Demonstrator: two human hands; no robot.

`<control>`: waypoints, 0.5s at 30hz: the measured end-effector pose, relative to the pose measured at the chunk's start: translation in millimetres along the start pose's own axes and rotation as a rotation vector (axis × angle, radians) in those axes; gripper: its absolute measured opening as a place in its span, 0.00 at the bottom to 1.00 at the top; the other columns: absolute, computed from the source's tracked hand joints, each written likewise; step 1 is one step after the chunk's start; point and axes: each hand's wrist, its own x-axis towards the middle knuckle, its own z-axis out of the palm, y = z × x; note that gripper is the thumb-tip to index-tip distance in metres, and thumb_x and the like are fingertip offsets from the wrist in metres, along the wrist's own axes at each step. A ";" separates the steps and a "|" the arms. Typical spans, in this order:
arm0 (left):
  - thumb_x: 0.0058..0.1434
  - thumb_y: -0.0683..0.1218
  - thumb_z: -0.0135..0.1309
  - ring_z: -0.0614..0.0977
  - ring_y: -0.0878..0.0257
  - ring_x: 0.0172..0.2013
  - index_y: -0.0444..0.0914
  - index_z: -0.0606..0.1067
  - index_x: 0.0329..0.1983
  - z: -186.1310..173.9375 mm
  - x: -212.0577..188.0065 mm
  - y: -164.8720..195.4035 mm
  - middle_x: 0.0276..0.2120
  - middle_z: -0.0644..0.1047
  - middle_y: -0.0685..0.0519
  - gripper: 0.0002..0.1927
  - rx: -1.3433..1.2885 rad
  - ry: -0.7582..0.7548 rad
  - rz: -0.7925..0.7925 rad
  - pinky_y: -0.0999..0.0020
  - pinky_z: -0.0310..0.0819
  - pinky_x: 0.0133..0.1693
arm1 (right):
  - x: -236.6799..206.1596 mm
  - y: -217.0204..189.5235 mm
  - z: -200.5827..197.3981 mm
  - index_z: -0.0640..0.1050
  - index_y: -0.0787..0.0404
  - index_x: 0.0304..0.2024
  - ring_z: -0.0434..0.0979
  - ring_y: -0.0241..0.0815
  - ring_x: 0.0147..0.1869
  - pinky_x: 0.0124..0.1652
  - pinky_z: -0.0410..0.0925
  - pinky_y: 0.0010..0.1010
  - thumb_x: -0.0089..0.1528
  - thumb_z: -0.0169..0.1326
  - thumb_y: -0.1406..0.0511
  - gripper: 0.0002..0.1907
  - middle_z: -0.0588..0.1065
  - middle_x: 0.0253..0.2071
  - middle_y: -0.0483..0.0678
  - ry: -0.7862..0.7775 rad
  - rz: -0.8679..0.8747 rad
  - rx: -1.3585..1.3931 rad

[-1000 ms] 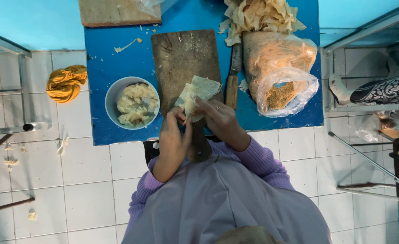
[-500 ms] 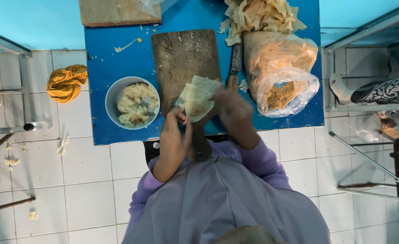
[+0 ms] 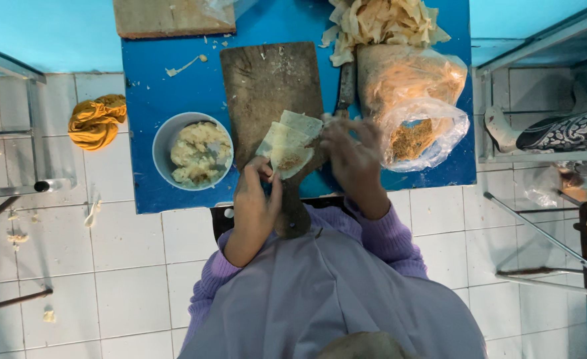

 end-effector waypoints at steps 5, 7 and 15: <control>0.64 0.34 0.58 0.80 0.50 0.39 0.29 0.67 0.54 -1.2 1.0 3.3 0.39 0.75 0.43 0.18 0.011 0.016 0.043 0.59 0.74 0.43 | -10.0 -16.1 7.0 0.75 0.65 0.61 0.76 0.49 0.52 0.51 0.65 0.44 0.59 0.65 0.69 0.27 0.80 0.44 0.48 -0.136 0.012 0.076; 0.64 0.34 0.58 0.80 0.49 0.40 0.30 0.67 0.54 -1.4 1.0 3.9 0.40 0.75 0.42 0.18 0.024 0.020 0.068 0.59 0.74 0.44 | -10.1 -19.6 10.1 0.75 0.65 0.61 0.76 0.49 0.51 0.50 0.64 0.42 0.59 0.64 0.71 0.27 0.80 0.43 0.50 -0.154 0.075 0.118; 0.66 0.34 0.55 0.82 0.52 0.37 0.30 0.67 0.56 -2.9 0.8 3.1 0.39 0.76 0.43 0.17 -0.081 -0.030 -0.111 0.63 0.77 0.39 | -13.2 -20.2 10.8 0.69 0.65 0.67 0.80 0.48 0.42 0.40 0.72 0.36 0.61 0.61 0.75 0.31 0.77 0.40 0.52 -0.175 0.226 0.351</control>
